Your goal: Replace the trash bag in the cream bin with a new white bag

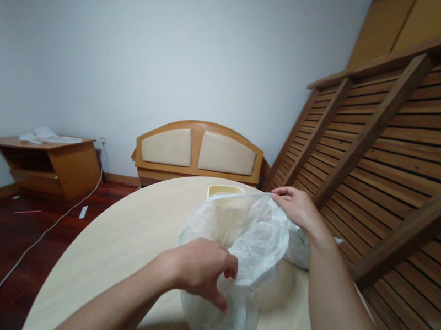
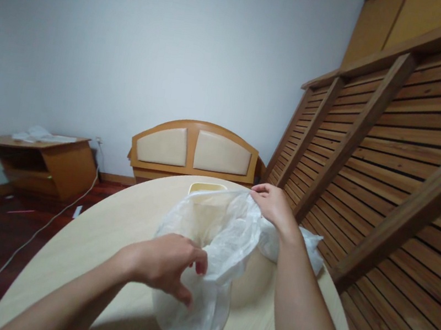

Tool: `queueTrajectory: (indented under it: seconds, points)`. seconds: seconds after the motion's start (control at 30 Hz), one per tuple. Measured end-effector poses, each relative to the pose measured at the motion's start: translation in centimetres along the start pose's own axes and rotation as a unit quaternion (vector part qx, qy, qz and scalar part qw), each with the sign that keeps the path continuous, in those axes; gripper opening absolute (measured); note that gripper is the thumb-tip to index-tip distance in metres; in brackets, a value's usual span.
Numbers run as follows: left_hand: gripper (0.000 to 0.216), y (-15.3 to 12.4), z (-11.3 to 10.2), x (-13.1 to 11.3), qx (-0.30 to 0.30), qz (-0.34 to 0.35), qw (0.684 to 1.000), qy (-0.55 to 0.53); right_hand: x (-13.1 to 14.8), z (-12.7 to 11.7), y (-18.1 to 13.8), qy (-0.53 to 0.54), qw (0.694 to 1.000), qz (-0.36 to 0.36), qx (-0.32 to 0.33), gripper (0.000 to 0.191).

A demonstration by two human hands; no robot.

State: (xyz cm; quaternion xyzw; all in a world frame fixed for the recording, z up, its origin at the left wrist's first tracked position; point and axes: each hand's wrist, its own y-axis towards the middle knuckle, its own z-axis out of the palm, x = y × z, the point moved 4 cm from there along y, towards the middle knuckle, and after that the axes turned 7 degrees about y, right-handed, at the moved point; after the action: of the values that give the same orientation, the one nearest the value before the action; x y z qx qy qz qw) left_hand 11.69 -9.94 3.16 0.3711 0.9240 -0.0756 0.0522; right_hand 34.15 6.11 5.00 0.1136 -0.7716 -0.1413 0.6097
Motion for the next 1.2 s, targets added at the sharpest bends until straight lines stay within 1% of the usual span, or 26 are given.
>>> queueTrajectory:
  seconds: [0.07, 0.13, 0.2, 0.27, 0.33, 0.37, 0.43, 0.6, 0.7, 0.77, 0.83, 0.93, 1.03, 1.1, 1.2]
  points:
    - [0.022, 0.1, 0.3, 0.5, 0.003, -0.020, 0.999, 0.029, -0.2, -0.2, 0.1, -0.001, 1.000, -0.004, -0.005, 0.016]
    - [0.016, -0.1, -0.1, 1.2, -0.020, -0.038, 0.998, 0.035, -0.1, -0.3, 0.2, -0.013, 1.000, -0.011, -0.014, 0.017]
    - [0.016, -0.5, -1.3, 1.9, -0.085, -0.049, 0.995, 0.019, 0.3, -0.2, 0.1, -0.026, 0.999, -0.026, -0.022, 0.018]
    - [0.012, -1.2, -2.9, 2.5, -0.175, -0.045, 0.984, -0.010, 1.1, 0.3, -0.1, -0.033, 0.998, -0.046, -0.014, 0.019]
    - [0.008, -1.7, -4.3, 2.9, -0.259, -0.015, 0.965, -0.033, 2.4, 1.2, -0.5, -0.032, 0.997, -0.075, 0.015, 0.021]
    - [0.008, -1.9, -4.7, 3.0, -0.291, 0.003, 0.956, -0.042, 3.2, 1.8, -0.9, -0.033, 0.995, -0.091, 0.035, 0.022]
    - [0.009, -2.0, -5.2, 3.3, -0.329, 0.021, 0.943, -0.054, 4.8, 3.2, -2.0, -0.041, 0.987, -0.123, 0.090, 0.025]
    - [0.008, -1.3, -4.9, 4.2, -0.376, -0.018, 0.924, -0.070, 8.5, 6.3, -5.3, -0.030, 0.958, -0.193, 0.212, 0.025]
    - [0.011, -1.0, -4.8, 4.9, -0.371, -0.070, 0.922, -0.086, 9.4, 7.1, -6.4, -0.037, 0.946, -0.200, 0.251, 0.023]
    - [0.015, -1.0, -4.8, 5.5, -0.370, -0.113, 0.917, -0.098, 9.6, 7.2, -6.7, -0.049, 0.945, -0.198, 0.255, 0.023]
    - [0.017, -1.2, -5.1, 6.1, -0.394, -0.136, 0.901, -0.118, 9.7, 7.1, -6.9, -0.062, 0.946, -0.195, 0.250, 0.027]
    - [0.017, -1.7, -5.5, 7.4, -0.454, -0.153, 0.863, -0.159, 9.9, 6.8, -7.0, -0.084, 0.951, -0.177, 0.237, 0.045]
    - [0.018, -2.2, -5.9, 8.7, -0.498, -0.171, 0.825, -0.204, 10.0, 6.6, -7.3, -0.099, 0.949, -0.162, 0.251, 0.061]
    - [0.020, -2.4, -6.1, 9.4, -0.513, -0.180, 0.807, -0.230, 10.1, 6.5, -7.4, -0.107, 0.947, -0.157, 0.259, 0.067]
    - [0.024, -2.6, -6.2, 10.0, -0.517, -0.184, 0.792, -0.267, 10.1, 6.3, -7.5, -0.104, 0.942, -0.163, 0.276, 0.081]
